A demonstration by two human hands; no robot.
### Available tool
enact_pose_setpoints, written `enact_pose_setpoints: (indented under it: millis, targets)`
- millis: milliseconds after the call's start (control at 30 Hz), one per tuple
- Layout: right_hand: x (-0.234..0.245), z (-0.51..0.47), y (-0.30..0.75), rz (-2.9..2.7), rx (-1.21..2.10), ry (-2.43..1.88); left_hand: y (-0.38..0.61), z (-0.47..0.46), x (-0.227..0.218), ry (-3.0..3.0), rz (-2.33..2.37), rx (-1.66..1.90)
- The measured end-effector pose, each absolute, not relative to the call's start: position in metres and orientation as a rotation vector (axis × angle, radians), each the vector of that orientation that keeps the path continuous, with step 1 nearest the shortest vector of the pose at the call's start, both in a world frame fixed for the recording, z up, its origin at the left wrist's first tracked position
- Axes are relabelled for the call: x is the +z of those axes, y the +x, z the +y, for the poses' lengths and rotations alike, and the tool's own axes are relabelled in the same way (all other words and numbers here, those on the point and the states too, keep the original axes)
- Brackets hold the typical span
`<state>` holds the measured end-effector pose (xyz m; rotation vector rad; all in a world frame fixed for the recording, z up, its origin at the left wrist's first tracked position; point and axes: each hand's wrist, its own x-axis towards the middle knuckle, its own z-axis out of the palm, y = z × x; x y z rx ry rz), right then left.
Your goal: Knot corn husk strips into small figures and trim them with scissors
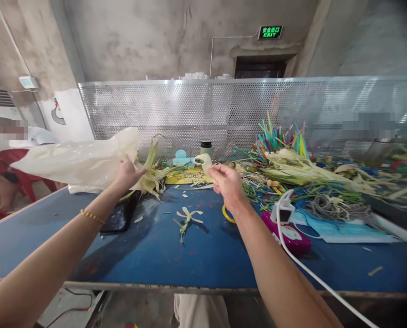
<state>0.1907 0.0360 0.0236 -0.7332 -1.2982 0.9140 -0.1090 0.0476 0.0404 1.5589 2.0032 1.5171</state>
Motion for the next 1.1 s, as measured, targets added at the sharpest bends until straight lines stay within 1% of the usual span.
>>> enact_pose_setpoints:
  millis: [33,67,100,200,267,333,433,567,767,1000,1100]
  targets:
    - [0.022,0.034,0.188,-1.398,0.875,-0.757,-0.096,0.034,0.043,1.713,2.059,1.651]
    - [0.02,0.032,0.185,-1.521,0.828,-0.771,-0.082,0.02,0.046,1.874,2.013,1.726]
    - [0.018,0.03,0.183,-1.655,0.78,-0.769,-0.066,0.009,0.048,2.025,1.887,1.713]
    - [0.014,0.025,0.177,-1.948,0.708,-0.72,-0.022,-0.011,0.049,2.293,1.421,1.333]
    - [0.014,0.023,0.177,-2.006,0.714,-0.706,-0.003,-0.012,0.045,2.241,1.268,1.061]
    - [0.015,0.023,0.179,-1.991,0.711,-0.737,0.005,-0.007,0.037,2.029,1.165,0.919]
    - [0.017,0.025,0.185,-1.849,0.743,-0.824,0.006,0.002,0.028,1.745,1.029,0.978]
    - [0.017,0.029,0.188,-1.828,0.755,-0.87,0.001,0.004,0.022,1.606,0.986,1.085]
    - [0.017,0.03,0.188,-1.779,0.607,-0.884,-0.011,0.001,0.02,1.539,0.846,0.956]
    - [0.023,0.027,0.194,-1.717,0.652,-0.886,-0.035,0.014,0.018,1.641,0.944,1.066]
    - [0.025,0.026,0.195,-1.693,0.738,-0.874,-0.04,0.018,0.018,1.592,0.914,1.099]
